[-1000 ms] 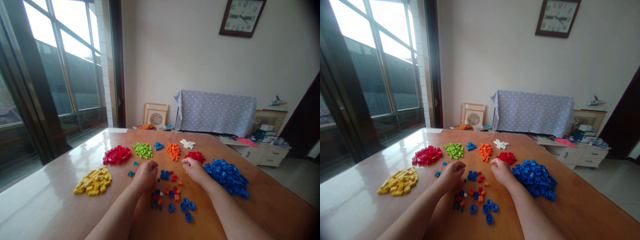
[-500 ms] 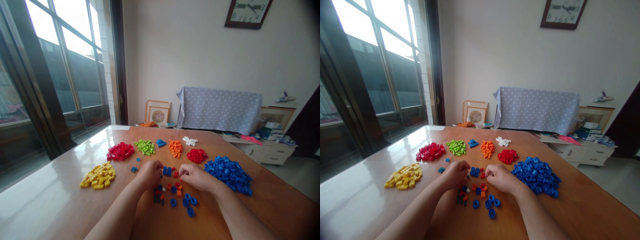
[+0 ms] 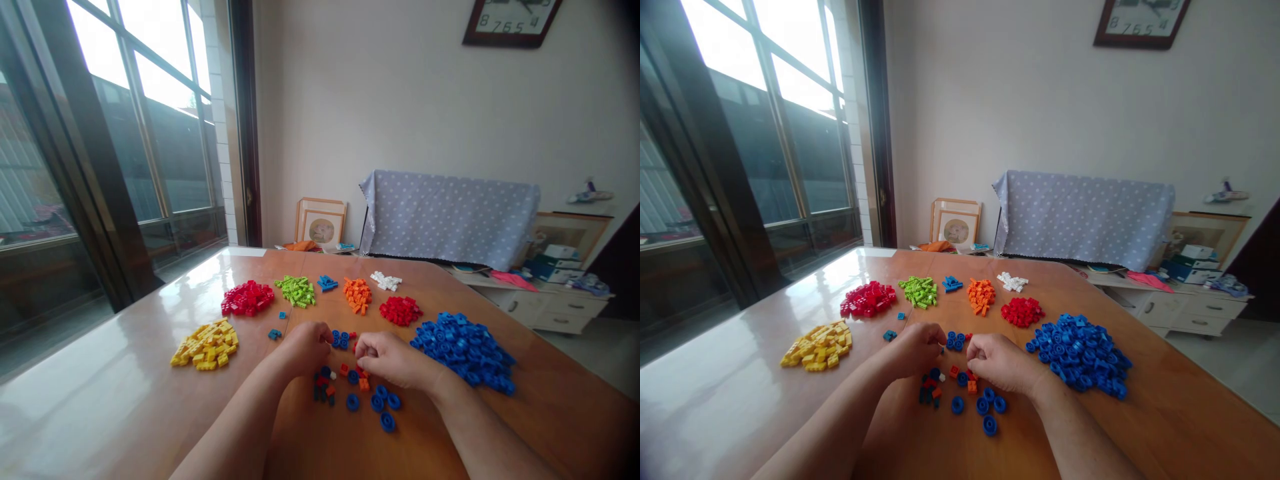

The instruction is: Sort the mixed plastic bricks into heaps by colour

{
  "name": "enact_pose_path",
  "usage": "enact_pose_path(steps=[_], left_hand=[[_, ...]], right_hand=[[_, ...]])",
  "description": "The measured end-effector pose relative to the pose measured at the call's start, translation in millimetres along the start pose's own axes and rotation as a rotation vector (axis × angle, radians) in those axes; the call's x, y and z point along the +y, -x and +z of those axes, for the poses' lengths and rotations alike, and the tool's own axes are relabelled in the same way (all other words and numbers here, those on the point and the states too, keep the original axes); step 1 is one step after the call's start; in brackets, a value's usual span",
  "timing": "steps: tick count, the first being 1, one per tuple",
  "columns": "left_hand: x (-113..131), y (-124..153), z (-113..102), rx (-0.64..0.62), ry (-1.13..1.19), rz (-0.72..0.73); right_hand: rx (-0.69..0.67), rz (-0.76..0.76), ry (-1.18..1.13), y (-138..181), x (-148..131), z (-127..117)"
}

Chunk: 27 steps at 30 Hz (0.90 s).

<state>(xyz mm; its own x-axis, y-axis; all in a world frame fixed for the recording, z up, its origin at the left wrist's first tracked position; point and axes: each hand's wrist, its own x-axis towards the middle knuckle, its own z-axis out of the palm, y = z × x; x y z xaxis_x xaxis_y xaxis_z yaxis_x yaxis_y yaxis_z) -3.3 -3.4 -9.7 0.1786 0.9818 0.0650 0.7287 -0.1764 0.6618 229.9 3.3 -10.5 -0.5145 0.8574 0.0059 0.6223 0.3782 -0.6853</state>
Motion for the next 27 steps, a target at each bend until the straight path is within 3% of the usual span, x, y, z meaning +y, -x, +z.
enact_pose_path(steps=[5,15,19,23,27], left_hand=[[4,4,0,-0.096,0.034,-0.004],[-8,-3,7,-0.063,0.042,0.041],[-10,-6,9,0.001,0.006,0.057],[-10,-8,7,0.028,-0.026,0.045],[-15,-13,7,0.065,-0.079,0.055]], right_hand=[[-0.009,-0.029,0.005,1,-9,7],[0.109,-0.080,0.185,-5,-18,23],[0.215,-0.017,0.122,-14,4,13],[0.394,0.127,0.144,-25,42,-9],[0.481,0.266,0.116,-30,74,-27]])
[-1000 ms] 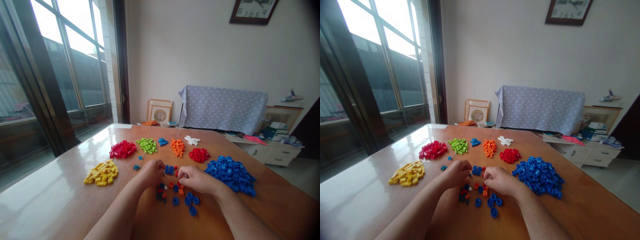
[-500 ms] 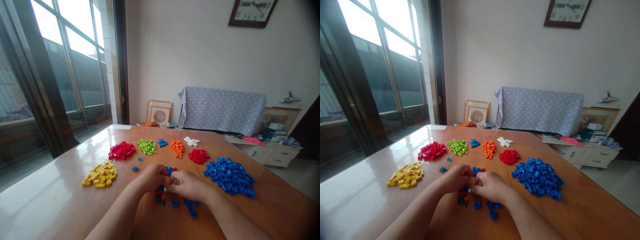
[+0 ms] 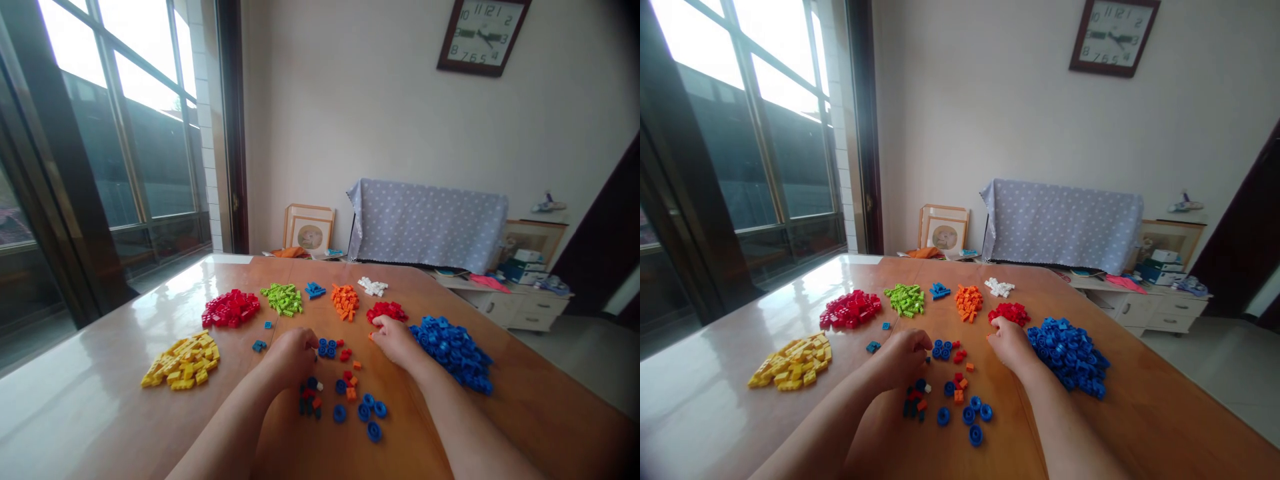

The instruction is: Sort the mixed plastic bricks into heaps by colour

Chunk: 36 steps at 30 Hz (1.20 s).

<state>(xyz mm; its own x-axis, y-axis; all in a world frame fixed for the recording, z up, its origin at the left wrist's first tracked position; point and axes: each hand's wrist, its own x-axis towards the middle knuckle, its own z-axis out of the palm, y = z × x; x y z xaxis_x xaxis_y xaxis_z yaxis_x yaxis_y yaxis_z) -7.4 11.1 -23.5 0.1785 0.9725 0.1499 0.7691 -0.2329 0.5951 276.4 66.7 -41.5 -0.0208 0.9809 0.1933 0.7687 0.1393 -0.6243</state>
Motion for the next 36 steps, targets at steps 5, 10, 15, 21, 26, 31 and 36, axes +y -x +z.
enact_pose_path(steps=[5,10,15,21,26,31,36], left_hand=[[-10,-4,5,0.027,-0.026,0.004],[-11,-4,5,0.045,-0.066,0.006],[-6,-2,1,0.047,-0.082,-0.013],[2,-2,1,0.035,-0.079,0.026],[1,-2,4,0.058,-0.105,0.050],[1,-2,3,0.060,-0.109,0.048],[2,-1,2,0.062,-0.149,0.042]], right_hand=[[0.128,0.023,-0.001,-7,12,-8],[0.064,0.002,0.042,-4,10,-3],[0.013,-0.029,0.182,0,1,4],[0.043,-0.161,0.046,2,-12,11],[0.062,-0.172,-0.028,-8,-16,31],[0.108,-0.145,-0.104,-14,-13,42],[0.039,-0.203,-0.101,-7,-12,42]])
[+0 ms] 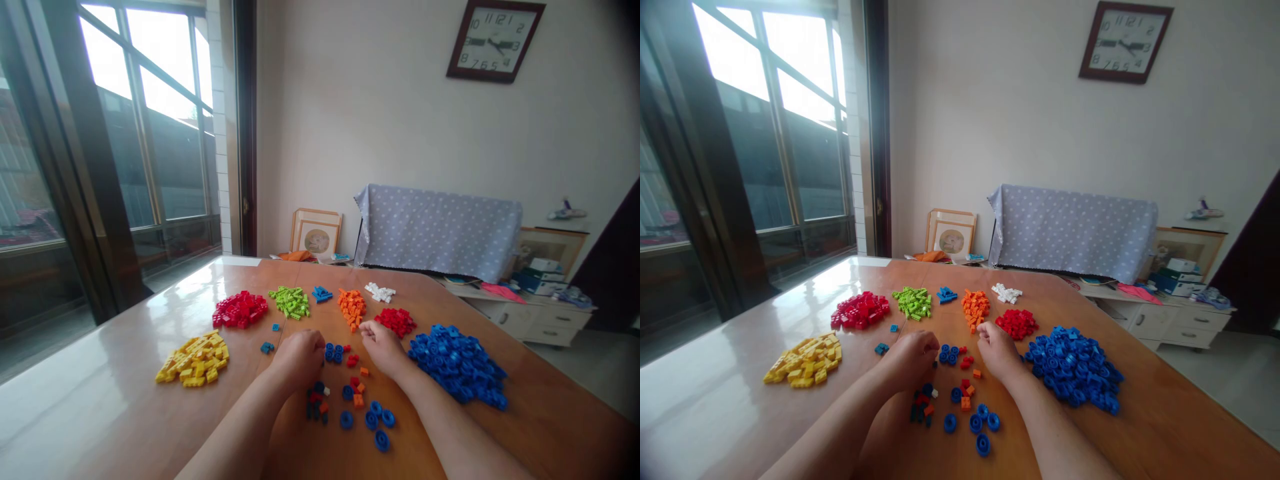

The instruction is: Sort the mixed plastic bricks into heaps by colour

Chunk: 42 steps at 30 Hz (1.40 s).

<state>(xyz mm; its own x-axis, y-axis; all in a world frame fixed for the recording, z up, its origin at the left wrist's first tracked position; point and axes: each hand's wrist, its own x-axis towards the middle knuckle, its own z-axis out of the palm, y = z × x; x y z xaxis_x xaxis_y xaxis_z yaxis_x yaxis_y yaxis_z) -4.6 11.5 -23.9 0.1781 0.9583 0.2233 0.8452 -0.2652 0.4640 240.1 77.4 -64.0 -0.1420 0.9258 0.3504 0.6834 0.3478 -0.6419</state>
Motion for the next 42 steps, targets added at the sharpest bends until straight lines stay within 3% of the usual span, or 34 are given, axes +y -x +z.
enact_pose_path(steps=[5,10,34,42], left_hand=[[-4,1,2,0.018,-0.015,0.008],[-5,0,2,0.010,-0.019,-0.019],[0,6,-4,0.026,0.000,-0.037],[-2,4,-2,0.024,0.003,-0.037]], right_hand=[[-0.076,-0.066,0.188,1,-10,3],[-0.142,-0.016,0.292,-7,-9,9],[-0.117,-0.007,0.229,-55,-14,23],[-0.112,0.007,0.116,-46,-10,18]])
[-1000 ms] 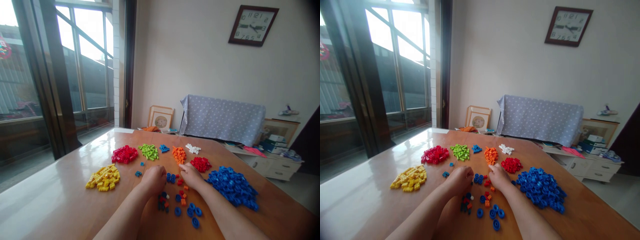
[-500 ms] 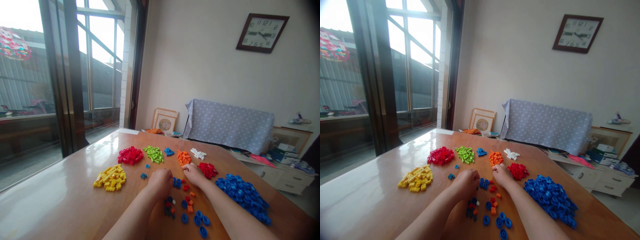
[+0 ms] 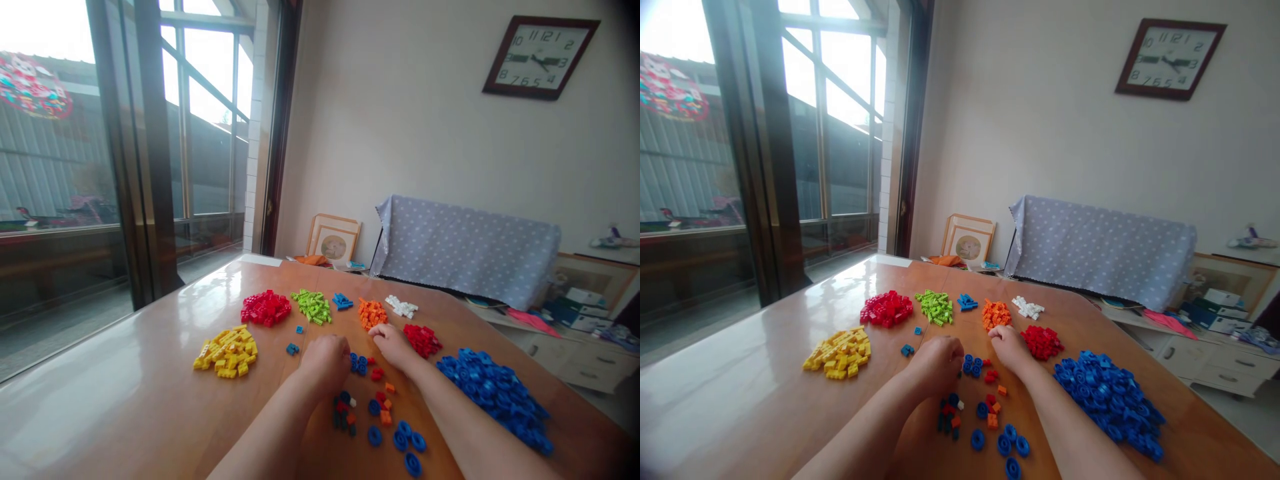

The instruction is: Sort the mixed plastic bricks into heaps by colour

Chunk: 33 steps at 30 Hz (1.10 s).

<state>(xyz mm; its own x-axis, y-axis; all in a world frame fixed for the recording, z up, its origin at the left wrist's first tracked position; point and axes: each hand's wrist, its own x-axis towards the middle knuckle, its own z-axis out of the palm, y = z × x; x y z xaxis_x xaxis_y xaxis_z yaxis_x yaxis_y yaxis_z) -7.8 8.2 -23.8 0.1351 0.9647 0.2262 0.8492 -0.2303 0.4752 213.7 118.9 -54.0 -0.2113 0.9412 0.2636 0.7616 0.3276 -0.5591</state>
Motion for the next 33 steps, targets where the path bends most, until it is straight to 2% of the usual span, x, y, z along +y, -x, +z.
enact_pose_path(steps=[3,7,10,14,20,24,28,33], left_hand=[[-1,0,2,0.005,-0.005,0.013],[-1,0,2,-0.015,-0.016,-0.013],[-1,-1,2,-0.035,-0.024,-0.040],[-1,-2,3,-0.041,-0.026,-0.035],[0,-1,3,-0.031,-0.015,-0.008],[-1,-1,5,-0.018,-0.019,0.034],[-1,-4,9,-0.015,-0.021,0.081],[2,-6,8,-0.008,-0.009,0.101]], right_hand=[[-0.010,0.051,-0.087,15,0,-8],[-0.089,0.175,-0.295,38,-5,-24],[-0.129,0.185,-0.346,52,-12,-33],[-0.116,0.098,-0.258,64,-28,-30],[-0.115,-0.111,0.024,76,-62,-20],[-0.133,-0.114,0.177,80,-75,-23],[-0.097,-0.140,0.266,81,-77,-23],[-0.062,-0.156,0.232,83,-73,-37]])
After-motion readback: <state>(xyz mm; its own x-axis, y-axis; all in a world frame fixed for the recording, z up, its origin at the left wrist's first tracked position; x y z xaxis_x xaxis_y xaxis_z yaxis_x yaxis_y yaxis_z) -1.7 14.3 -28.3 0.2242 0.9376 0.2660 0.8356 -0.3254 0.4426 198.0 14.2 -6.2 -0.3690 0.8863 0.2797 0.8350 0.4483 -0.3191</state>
